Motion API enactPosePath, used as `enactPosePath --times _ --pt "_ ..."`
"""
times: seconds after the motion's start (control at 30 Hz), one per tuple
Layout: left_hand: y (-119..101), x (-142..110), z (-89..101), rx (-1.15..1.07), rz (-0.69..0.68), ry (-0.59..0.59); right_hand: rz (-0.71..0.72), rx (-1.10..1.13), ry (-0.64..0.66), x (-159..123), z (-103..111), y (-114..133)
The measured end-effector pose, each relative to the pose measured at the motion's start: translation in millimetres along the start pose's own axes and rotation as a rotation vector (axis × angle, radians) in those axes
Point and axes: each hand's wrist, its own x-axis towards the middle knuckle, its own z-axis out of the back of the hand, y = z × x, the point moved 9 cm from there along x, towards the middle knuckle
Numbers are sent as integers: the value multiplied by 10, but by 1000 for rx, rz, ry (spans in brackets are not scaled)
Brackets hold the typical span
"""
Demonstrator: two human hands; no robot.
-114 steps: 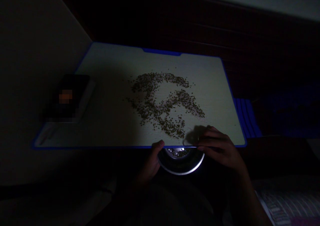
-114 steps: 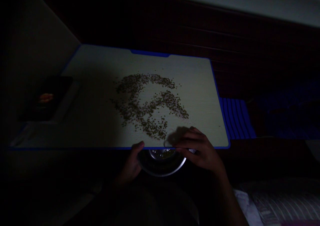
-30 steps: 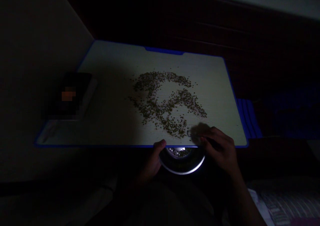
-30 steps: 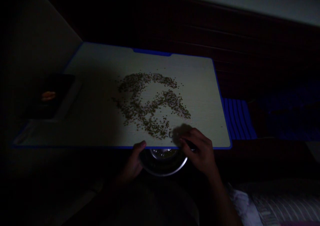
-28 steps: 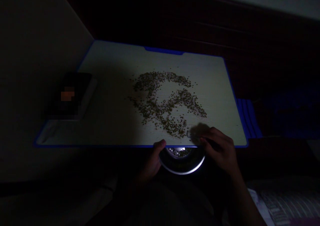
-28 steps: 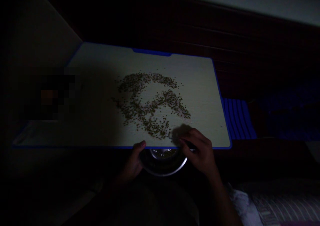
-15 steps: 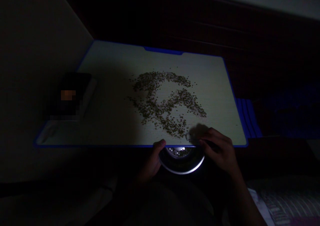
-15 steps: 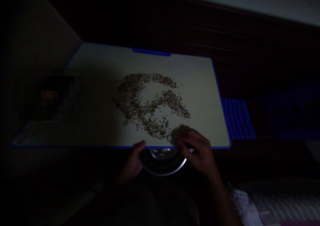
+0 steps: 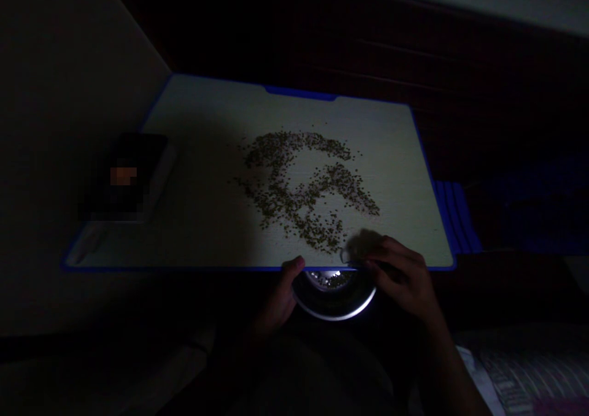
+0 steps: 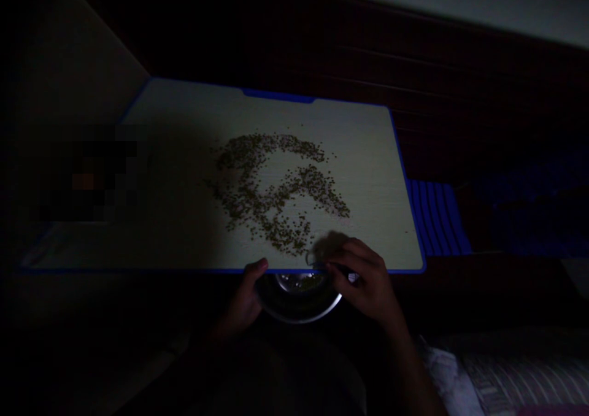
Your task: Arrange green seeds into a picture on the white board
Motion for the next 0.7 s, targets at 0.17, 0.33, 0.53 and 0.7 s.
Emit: enactPosePath --times 0.17,0.33,0.53,0.7 --pt "9 -3 -18 -2 5 22 20 -1 2 -6 -4 7" --pt "6 -7 -5 -5 -5 7 12 11 8 -24 -8 -14" --pt "16 -13 -4 -8 7 4 -23 12 -12 -18 6 -27" --pt "-3 -5 9 1 -10 -12 -84 -6 -96 -11 73 -80"
